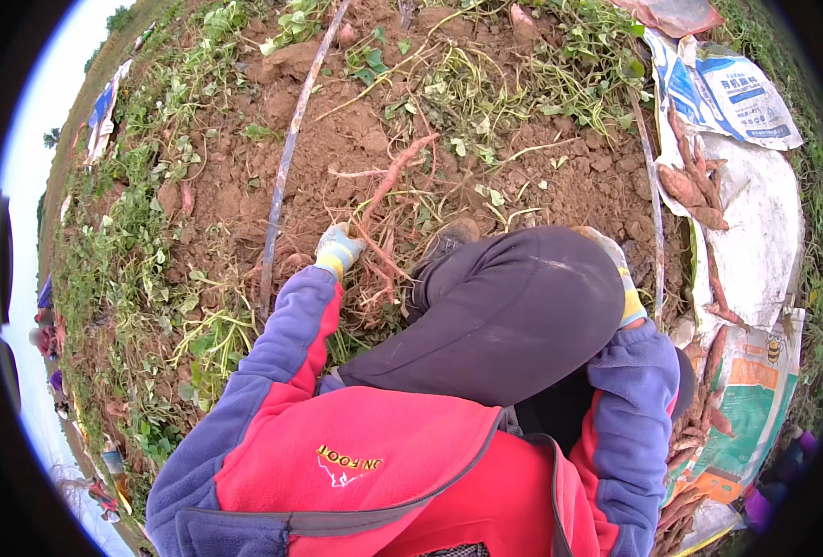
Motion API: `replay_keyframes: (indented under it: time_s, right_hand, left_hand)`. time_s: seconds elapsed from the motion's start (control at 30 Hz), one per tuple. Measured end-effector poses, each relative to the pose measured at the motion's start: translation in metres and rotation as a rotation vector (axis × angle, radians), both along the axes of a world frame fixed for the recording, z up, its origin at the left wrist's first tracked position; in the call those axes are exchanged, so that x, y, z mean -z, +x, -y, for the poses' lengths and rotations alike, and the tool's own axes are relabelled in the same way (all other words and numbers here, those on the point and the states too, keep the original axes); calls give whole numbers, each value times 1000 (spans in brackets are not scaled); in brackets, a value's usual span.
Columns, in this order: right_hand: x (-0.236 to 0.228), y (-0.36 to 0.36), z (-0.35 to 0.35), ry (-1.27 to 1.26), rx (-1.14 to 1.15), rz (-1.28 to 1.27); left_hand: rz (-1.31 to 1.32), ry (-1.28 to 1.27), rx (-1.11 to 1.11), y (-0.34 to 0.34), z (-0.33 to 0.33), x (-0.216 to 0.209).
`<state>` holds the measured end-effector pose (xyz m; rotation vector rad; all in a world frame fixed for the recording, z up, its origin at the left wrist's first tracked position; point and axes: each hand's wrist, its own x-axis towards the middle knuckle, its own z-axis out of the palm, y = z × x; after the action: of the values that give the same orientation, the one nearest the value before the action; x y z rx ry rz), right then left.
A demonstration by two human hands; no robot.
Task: The person harvests sweet potatoes by hand, pulling them from the soil and placing them onto a nearby sack. The person repeatedly reaches into the ground, extracts tubers, and moves them to the collection area.
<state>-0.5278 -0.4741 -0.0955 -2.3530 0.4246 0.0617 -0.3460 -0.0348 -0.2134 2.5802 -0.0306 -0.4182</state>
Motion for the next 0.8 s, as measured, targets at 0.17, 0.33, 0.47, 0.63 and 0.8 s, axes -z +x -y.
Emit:
replay_keyframes:
  time_s: [0.17, 0.33, 0.47, 0.63, 0.8]
  right_hand:
    - [-4, 6, -7, 8, -37, 17]
    - [-4, 16, -11, -1, -74, 28]
    - [-4, 12, -16, -14, -80, 39]
    - [-5, 9, -19, -35, -110, 37]
    - [-10, 8, -23, -61, -148, 61]
  left_hand:
    - [-289, 156, 176, -8, 6, 17]
    - [-283, 155, -30, -29, 39, 36]
    - [-112, 74, -20, -6, 60, 23]
    - [157, -343, 12, 10, 88, -33]
    - [201, -342, -40, 22, 18, -58]
